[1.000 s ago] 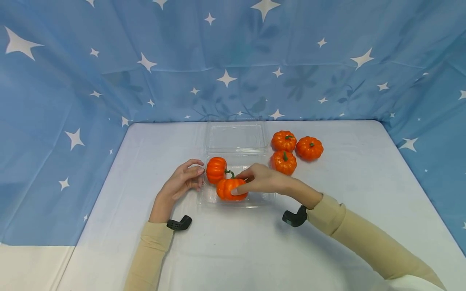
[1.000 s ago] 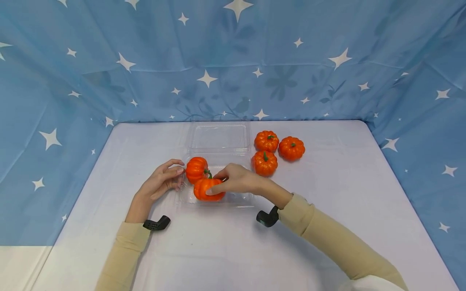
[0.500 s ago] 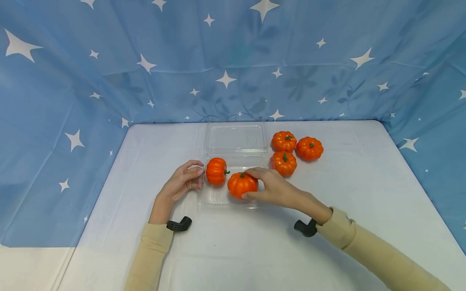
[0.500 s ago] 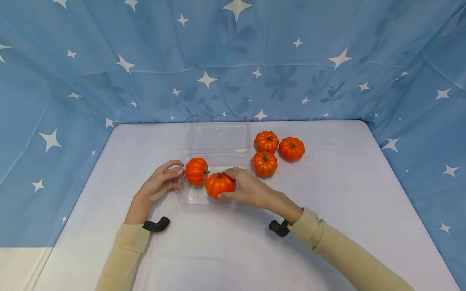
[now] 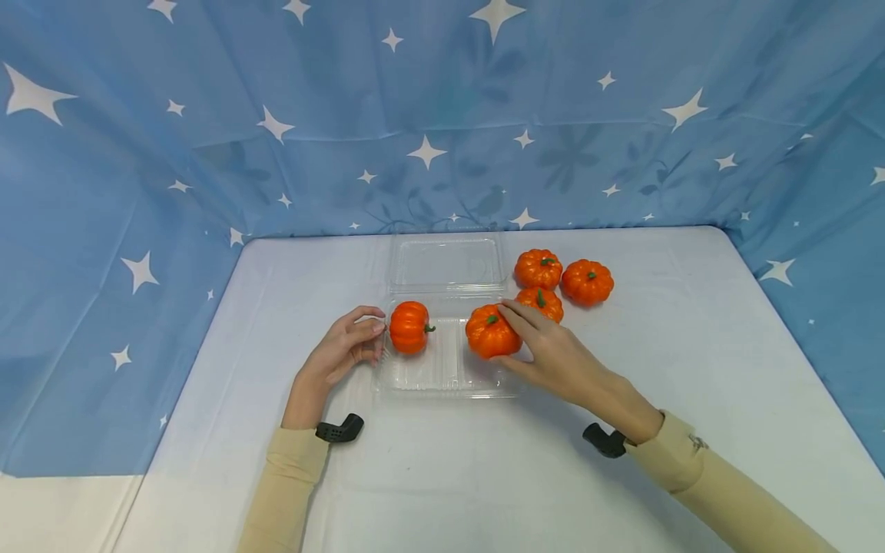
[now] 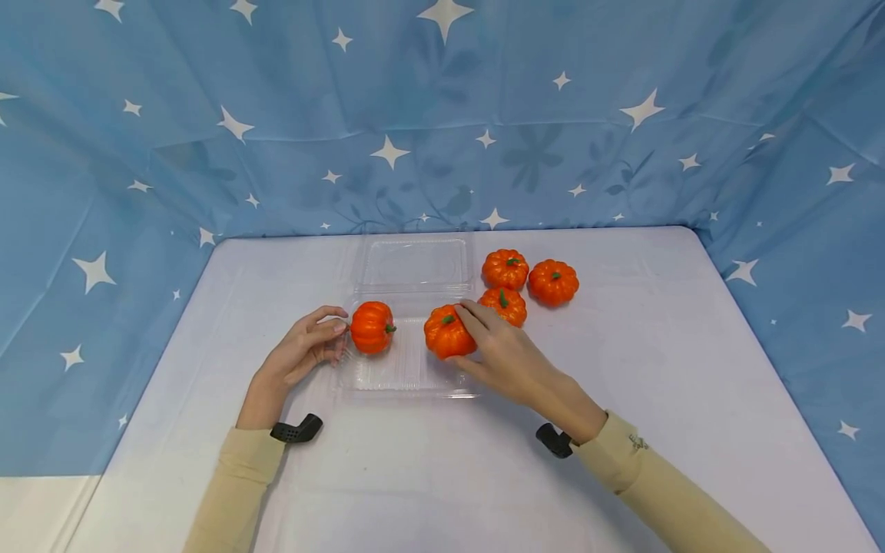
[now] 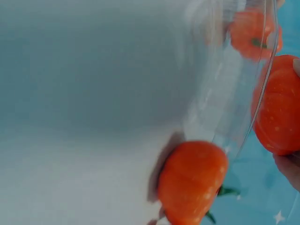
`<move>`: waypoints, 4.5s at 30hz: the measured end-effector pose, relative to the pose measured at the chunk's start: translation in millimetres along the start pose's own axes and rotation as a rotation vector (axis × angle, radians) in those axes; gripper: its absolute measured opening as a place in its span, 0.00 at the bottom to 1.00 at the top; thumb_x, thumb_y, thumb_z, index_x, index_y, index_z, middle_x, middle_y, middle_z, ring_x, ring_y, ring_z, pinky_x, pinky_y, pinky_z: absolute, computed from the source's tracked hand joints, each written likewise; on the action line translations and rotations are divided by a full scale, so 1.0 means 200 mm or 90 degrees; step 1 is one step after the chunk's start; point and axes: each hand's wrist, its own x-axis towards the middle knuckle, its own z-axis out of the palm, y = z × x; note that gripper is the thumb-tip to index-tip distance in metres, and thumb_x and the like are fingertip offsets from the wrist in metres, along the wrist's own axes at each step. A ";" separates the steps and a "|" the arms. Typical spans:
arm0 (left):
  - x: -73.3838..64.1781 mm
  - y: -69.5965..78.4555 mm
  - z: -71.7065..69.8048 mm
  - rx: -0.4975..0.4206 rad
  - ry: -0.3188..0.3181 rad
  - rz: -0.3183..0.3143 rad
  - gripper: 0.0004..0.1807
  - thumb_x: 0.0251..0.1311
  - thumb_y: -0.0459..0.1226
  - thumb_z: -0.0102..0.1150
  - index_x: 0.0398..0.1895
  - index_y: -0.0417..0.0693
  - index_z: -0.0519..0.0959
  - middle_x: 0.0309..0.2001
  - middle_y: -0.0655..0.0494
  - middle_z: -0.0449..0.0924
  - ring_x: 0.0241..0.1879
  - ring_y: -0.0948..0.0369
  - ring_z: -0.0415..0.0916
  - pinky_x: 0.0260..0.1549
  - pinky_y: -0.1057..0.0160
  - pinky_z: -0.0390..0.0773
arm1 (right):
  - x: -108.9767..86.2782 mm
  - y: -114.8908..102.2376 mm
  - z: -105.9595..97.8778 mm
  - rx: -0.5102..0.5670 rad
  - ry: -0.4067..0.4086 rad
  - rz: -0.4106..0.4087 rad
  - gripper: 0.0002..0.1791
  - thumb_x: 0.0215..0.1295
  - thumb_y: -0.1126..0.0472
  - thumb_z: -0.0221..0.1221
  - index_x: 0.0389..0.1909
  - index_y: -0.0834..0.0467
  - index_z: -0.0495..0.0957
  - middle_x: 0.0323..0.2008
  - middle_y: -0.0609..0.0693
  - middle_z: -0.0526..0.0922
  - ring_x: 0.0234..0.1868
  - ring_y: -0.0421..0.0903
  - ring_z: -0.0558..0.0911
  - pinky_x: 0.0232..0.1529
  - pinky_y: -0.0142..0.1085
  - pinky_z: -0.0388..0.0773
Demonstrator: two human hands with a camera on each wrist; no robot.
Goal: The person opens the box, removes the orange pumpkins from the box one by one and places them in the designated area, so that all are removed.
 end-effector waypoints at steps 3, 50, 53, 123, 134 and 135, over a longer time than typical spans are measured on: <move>0.00 0.00 0.00 0.002 0.000 -0.001 0.12 0.77 0.29 0.47 0.59 0.42 0.65 0.28 0.56 0.79 0.22 0.62 0.77 0.23 0.67 0.83 | -0.04 0.03 -0.02 -0.005 0.020 0.007 0.43 0.56 0.59 0.77 0.69 0.70 0.70 0.68 0.66 0.74 0.65 0.65 0.78 0.57 0.54 0.81; 0.01 -0.01 -0.01 -0.008 -0.007 0.004 0.13 0.77 0.28 0.47 0.60 0.40 0.64 0.28 0.56 0.78 0.22 0.62 0.77 0.23 0.67 0.82 | -0.36 0.47 -0.10 -0.066 0.060 0.186 0.44 0.51 0.65 0.78 0.66 0.77 0.68 0.64 0.75 0.71 0.63 0.74 0.73 0.54 0.66 0.77; 0.01 -0.01 -0.01 -0.008 -0.005 0.002 0.14 0.77 0.29 0.47 0.61 0.39 0.63 0.28 0.56 0.78 0.22 0.62 0.77 0.23 0.67 0.82 | -0.36 0.48 -0.10 -0.052 0.050 0.195 0.45 0.51 0.65 0.78 0.67 0.76 0.67 0.65 0.76 0.70 0.63 0.75 0.73 0.54 0.66 0.77; 0.02 0.00 -0.04 -0.010 0.003 -0.006 0.13 0.77 0.30 0.48 0.60 0.41 0.65 0.27 0.56 0.79 0.24 0.62 0.77 0.23 0.66 0.81 | 0.42 -0.01 -0.03 0.210 -0.155 0.198 0.41 0.62 0.49 0.72 0.70 0.65 0.70 0.68 0.61 0.76 0.66 0.61 0.78 0.66 0.53 0.77; 0.02 -0.01 -0.03 -0.012 0.004 0.001 0.13 0.77 0.30 0.48 0.60 0.40 0.65 0.27 0.55 0.79 0.23 0.61 0.77 0.23 0.66 0.82 | 0.53 -0.09 0.07 0.196 -0.250 0.156 0.40 0.63 0.50 0.71 0.70 0.66 0.70 0.67 0.62 0.77 0.67 0.61 0.76 0.66 0.52 0.77; 0.02 -0.01 -0.03 -0.013 0.003 0.002 0.13 0.77 0.30 0.48 0.60 0.40 0.65 0.27 0.55 0.79 0.23 0.61 0.77 0.23 0.66 0.82 | 0.54 -0.09 0.09 0.193 -0.260 0.151 0.39 0.64 0.50 0.70 0.70 0.66 0.70 0.67 0.62 0.77 0.66 0.61 0.76 0.66 0.52 0.77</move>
